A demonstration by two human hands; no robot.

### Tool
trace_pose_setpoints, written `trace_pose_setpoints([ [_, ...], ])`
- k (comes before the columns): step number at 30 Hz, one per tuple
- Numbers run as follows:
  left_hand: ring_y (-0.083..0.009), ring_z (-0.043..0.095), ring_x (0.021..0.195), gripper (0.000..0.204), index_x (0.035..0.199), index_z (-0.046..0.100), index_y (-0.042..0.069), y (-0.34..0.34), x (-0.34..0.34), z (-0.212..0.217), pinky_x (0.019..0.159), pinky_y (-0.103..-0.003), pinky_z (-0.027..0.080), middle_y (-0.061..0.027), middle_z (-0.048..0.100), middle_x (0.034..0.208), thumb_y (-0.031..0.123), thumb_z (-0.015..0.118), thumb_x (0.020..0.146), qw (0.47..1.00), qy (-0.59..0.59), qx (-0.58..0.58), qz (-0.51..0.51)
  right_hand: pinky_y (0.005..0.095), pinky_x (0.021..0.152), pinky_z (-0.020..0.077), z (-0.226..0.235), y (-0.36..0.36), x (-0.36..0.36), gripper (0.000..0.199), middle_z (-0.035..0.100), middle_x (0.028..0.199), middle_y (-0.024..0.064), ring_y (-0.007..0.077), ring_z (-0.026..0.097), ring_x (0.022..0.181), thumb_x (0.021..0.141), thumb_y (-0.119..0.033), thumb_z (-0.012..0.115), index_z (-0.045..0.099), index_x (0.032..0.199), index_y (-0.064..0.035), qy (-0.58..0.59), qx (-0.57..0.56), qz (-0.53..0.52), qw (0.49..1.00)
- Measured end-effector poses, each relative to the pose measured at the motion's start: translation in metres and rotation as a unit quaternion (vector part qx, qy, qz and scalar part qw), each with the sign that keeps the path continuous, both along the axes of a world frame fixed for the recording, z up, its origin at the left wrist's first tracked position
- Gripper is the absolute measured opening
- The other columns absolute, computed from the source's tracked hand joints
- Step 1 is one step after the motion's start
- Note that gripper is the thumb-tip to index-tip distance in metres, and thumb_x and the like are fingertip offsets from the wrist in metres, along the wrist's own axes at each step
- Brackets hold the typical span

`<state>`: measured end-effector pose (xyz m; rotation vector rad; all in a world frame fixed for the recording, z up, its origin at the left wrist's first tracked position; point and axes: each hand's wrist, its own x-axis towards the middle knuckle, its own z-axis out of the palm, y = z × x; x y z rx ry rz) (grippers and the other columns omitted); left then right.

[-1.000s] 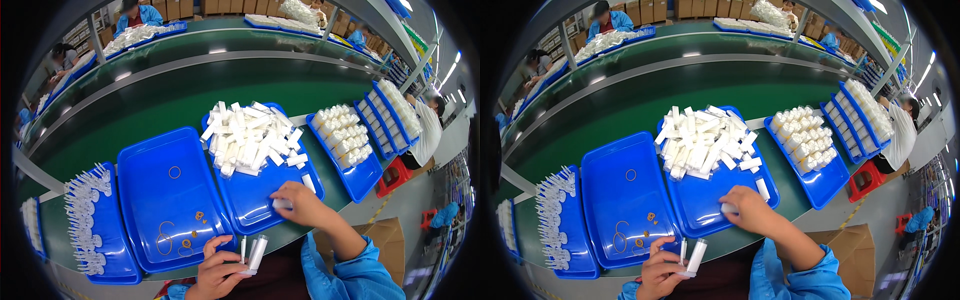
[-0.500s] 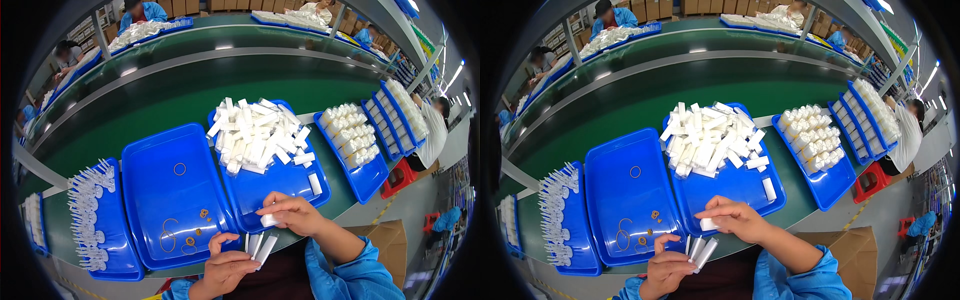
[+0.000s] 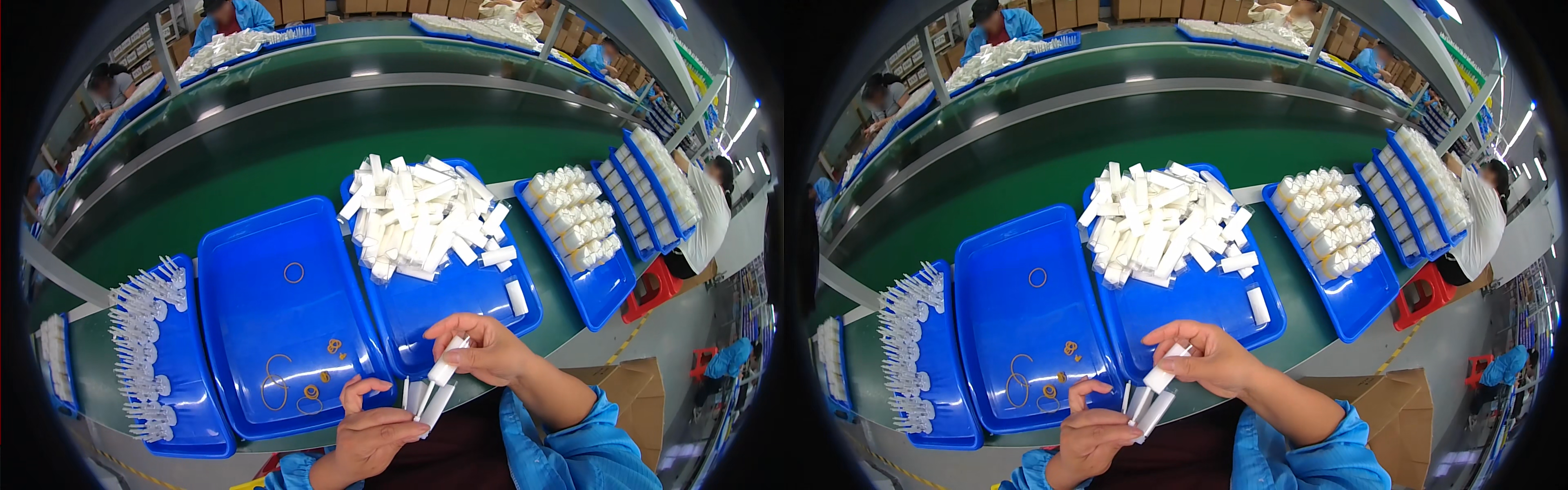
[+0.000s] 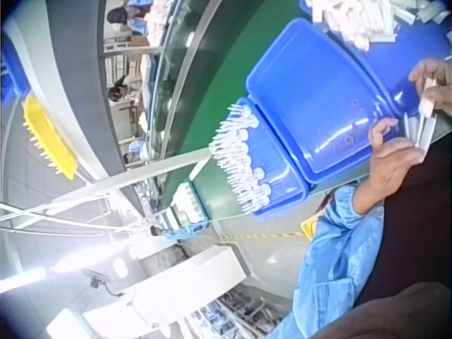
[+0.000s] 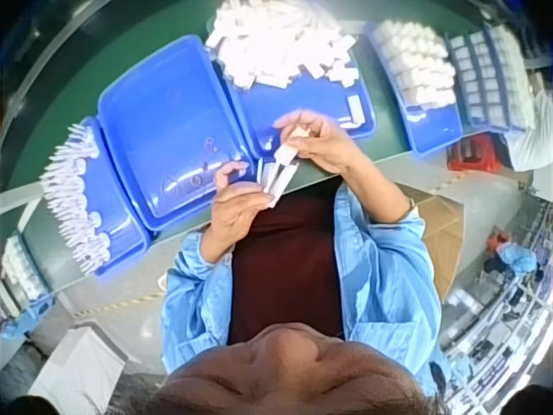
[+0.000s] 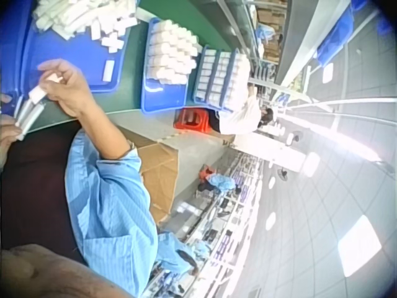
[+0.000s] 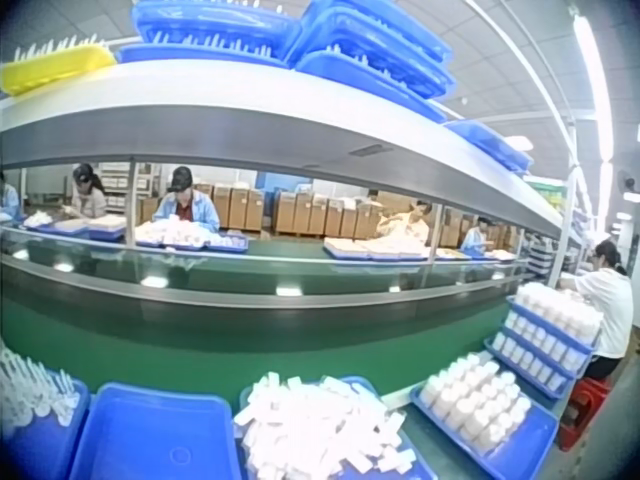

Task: Bundle small white cylindrical components together and secure them with rubber bands, then inspect larger circular plastic parts.

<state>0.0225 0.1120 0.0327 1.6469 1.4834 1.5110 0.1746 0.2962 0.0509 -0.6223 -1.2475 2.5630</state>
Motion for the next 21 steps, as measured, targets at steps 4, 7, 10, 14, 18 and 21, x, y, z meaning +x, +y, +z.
trace_pose_setpoints([
  [4, -0.0227, 0.049, 0.097, 0.017, 0.084, 0.072, 0.023, 0.001, -0.001, -0.001, 0.095, -0.041, 0.022, 0.009, 0.064, 0.084, 0.016, 0.073, 0.067, 1.0, 0.005, -0.005, -0.018, 0.0217, 0.071, 0.045, 0.002, 0.0, 0.002, 0.022, 0.057, 0.093, 0.0019, 0.0082, 0.055, 0.082, 0.086, -0.008, 0.059, 0.052, 0.106, -0.0016, -0.001, 0.183, 0.052, 0.982],
  [7, -0.0217, 0.048, 0.098, 0.019, 0.083, 0.072, 0.024, 0.002, -0.001, -0.004, 0.096, -0.043, 0.021, 0.0106, 0.063, 0.084, 0.017, 0.073, 0.065, 0.998, 0.05, -0.032, -0.011, 0.0241, 0.075, 0.044, 0.021, 0.004, 0.003, 0.013, 0.056, 0.093, 0.0033, 0.0103, 0.054, 0.085, 0.088, -0.011, 0.056, 0.051, 0.097, -0.0026, -0.064, 0.398, 0.125, 0.907],
  [10, -0.021, 0.047, 0.099, 0.019, 0.081, 0.072, 0.026, -0.001, 0.0, 0.0, 0.097, -0.045, 0.02, 0.0126, 0.063, 0.084, 0.018, 0.072, 0.064, 0.998, 0.049, -0.005, -0.04, 0.0262, 0.076, 0.0425, 0.022, 0.002, 0.009, 0.012, 0.056, 0.093, 0.0053, 0.0122, 0.053, 0.087, 0.089, -0.013, 0.055, 0.05, 0.095, -0.0033, 0.006, 0.277, 0.131, 0.952],
  [14, -0.0209, 0.045, 0.103, 0.017, 0.078, 0.072, 0.027, -0.001, 0.003, 0.001, 0.099, -0.047, 0.016, 0.015, 0.061, 0.081, 0.017, 0.07, 0.065, 0.996, 0.076, 0.031, -0.022, 0.0284, 0.078, 0.0409, 0.025, -0.005, 0.011, 0.015, 0.055, 0.094, 0.0072, 0.0145, 0.052, 0.088, 0.088, -0.015, 0.056, 0.049, 0.095, -0.0032, -0.008, 0.33, 0.13, 0.935],
  [18, -0.0267, 0.043, 0.108, 0.015, 0.082, 0.07, 0.024, -0.004, 0.002, -0.004, 0.1, -0.048, 0.016, 0.0065, 0.061, 0.094, 0.023, 0.072, 0.067, 0.996, 0.075, 0.045, -0.025, 0.0289, 0.079, 0.0404, 0.028, -0.012, 0.012, 0.015, 0.055, 0.094, 0.0072, 0.0157, 0.052, 0.089, 0.088, -0.015, 0.057, 0.049, 0.095, -0.004, 0.011, 0.306, 0.134, 0.943],
  [21, -0.0351, 0.04, 0.114, 0.024, 0.083, 0.065, 0.018, -0.003, 0.005, -0.006, 0.099, -0.051, 0.018, -0.0069, 0.054, 0.109, 0.036, 0.073, 0.068, 0.999, 0.024, 0.013, 0.033, 0.0297, 0.081, 0.0396, 0.025, -0.02, 0.011, 0.014, 0.054, 0.094, 0.0068, 0.0163, 0.052, 0.089, 0.088, -0.015, 0.056, 0.049, 0.096, -0.0046, 0.011, 0.333, 0.126, 0.934],
])
